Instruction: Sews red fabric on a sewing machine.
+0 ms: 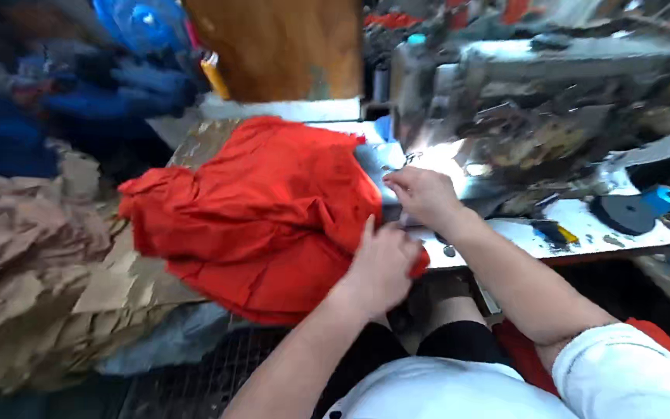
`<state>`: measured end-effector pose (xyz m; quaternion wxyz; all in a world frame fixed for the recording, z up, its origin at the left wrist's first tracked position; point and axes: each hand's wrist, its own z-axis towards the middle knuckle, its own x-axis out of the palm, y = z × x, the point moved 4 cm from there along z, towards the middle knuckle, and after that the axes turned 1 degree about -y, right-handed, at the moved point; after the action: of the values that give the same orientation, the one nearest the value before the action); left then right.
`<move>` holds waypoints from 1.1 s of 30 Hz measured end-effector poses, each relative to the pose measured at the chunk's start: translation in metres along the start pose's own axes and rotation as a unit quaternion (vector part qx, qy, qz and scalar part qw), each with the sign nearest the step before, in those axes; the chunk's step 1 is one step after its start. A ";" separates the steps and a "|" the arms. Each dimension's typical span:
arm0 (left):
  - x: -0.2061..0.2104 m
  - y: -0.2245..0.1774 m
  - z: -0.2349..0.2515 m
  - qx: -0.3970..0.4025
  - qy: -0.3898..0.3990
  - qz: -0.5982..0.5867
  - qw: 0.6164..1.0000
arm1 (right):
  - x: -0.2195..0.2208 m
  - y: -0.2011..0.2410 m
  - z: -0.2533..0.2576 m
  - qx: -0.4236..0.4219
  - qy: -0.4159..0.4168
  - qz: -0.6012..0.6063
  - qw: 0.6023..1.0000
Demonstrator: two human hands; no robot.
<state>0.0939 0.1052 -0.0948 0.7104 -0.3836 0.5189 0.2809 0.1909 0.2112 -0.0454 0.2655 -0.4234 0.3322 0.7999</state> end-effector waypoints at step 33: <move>-0.034 0.135 -0.096 -0.193 -0.147 0.100 0.965 | 0.046 0.032 -0.069 0.133 0.356 0.068 0.922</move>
<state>-0.0739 0.0993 -0.1131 0.6595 -0.4143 0.3803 0.4988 0.1798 0.1450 -0.1039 0.1286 -0.6175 0.5365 0.5606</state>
